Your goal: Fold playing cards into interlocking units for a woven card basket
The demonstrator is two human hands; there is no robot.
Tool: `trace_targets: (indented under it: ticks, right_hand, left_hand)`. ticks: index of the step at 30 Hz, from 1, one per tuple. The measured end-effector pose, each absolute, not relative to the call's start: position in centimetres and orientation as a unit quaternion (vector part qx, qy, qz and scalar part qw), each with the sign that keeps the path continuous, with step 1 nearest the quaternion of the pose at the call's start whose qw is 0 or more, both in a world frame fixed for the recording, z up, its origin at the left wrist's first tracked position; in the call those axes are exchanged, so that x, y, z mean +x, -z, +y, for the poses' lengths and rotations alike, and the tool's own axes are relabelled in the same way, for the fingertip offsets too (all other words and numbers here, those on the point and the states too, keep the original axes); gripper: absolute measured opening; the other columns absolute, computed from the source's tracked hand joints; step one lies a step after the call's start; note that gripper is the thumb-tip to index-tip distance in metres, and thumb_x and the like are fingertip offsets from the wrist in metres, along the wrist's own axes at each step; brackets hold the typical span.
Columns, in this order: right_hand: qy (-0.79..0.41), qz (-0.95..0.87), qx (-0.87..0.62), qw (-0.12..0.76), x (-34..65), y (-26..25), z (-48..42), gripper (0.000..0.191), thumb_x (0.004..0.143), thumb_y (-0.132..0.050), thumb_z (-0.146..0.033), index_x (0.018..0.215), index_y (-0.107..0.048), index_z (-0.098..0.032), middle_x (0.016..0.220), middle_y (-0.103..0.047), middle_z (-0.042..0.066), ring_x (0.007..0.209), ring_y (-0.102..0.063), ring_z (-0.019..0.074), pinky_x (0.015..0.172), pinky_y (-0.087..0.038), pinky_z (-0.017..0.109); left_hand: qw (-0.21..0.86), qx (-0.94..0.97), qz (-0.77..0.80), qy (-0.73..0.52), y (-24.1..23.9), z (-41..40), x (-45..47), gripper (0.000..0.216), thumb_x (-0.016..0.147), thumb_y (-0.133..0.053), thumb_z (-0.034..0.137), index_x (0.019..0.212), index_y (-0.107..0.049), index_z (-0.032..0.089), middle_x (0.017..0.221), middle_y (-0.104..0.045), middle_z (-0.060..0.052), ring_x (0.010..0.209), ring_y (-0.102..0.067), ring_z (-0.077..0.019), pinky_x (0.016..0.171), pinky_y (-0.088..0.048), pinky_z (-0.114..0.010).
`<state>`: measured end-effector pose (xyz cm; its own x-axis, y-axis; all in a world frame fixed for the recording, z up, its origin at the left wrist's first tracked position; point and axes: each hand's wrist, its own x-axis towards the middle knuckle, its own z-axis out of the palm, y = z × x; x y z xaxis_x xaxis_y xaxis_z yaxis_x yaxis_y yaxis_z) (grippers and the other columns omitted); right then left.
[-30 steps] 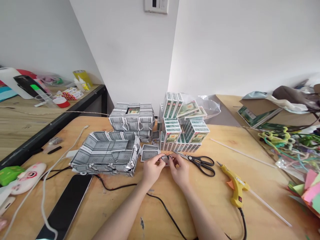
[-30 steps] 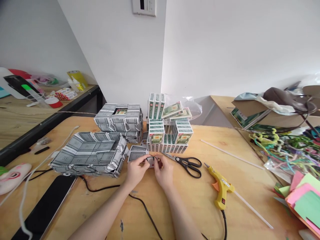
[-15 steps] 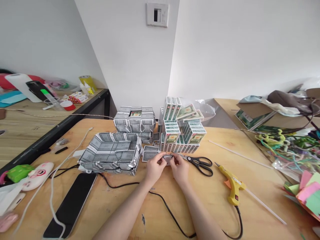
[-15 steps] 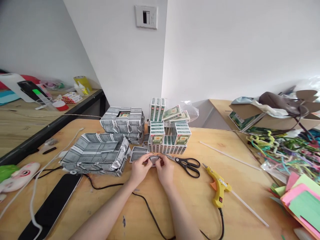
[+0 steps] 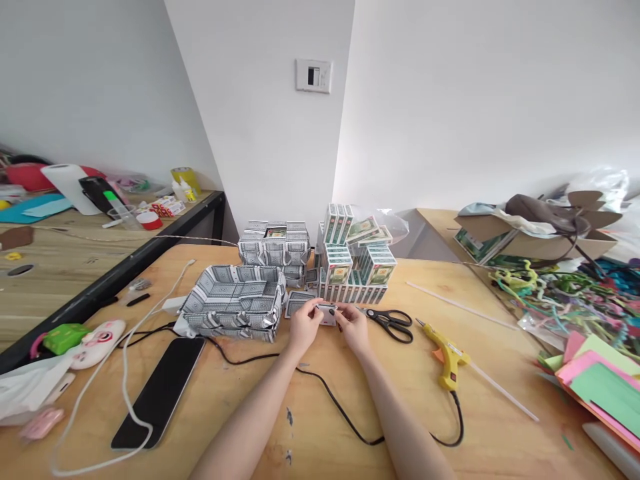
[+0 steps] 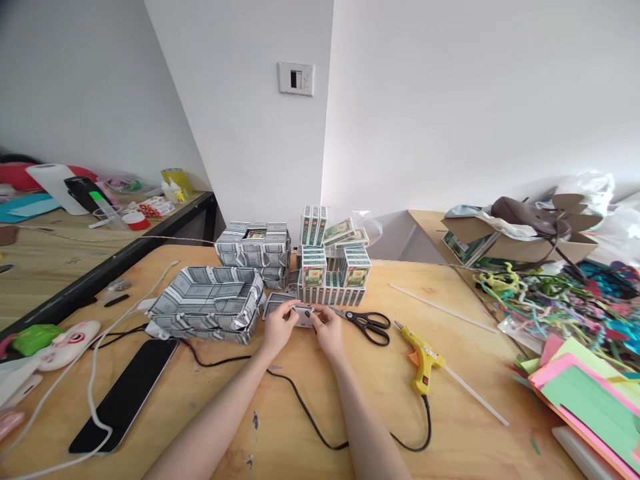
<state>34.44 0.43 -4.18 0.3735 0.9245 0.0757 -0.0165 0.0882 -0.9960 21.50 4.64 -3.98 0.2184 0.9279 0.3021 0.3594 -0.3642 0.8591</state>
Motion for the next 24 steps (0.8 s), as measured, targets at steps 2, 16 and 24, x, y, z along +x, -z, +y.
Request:
trace_targets:
  ticks: [2,16,24]
  right_hand:
    - [-0.38,-0.403,-0.555,0.62,34.4,4.2,0.3,0.033,0.062,-0.066,-0.042,0.079,-0.062,-0.014,0.064,-0.061,0.002,0.053,-0.049,0.0129,0.05,-0.039,0.024]
    - [-0.424,-0.361,-0.516,0.651,34.6,3.6,-1.0,0.035,0.06,-0.067,-0.049,0.067,-0.053,-0.017,0.057,-0.054,-0.003,0.048,-0.047,0.0108,0.046,-0.038,0.022]
    - [-0.575,-0.309,-0.448,0.611,34.0,3.9,-1.2,0.036,0.074,-0.052,-0.05,0.091,-0.058,-0.018,0.074,-0.065,0.006,0.063,-0.06,0.0195,0.05,-0.047,0.029]
  left_hand:
    - [0.331,0.712,0.45,-0.425,3.9,4.4,21.4,0.033,0.072,-0.046,0.012,0.1,-0.062,0.015,0.08,-0.068,-0.004,0.066,-0.061,-0.0127,0.062,-0.049,-0.024]
    - [0.358,0.751,0.373,-0.411,3.6,3.3,21.2,0.023,0.079,-0.05,0.02,0.098,-0.064,0.019,0.092,-0.068,-0.005,0.079,-0.063,-0.0155,0.072,-0.051,-0.028]
    - [0.323,0.735,0.387,-0.453,3.5,3.5,21.3,0.018,0.081,-0.047,0.019,0.085,-0.064,0.016,0.093,-0.065,-0.007,0.092,-0.057,-0.0165,0.086,-0.043,-0.032]
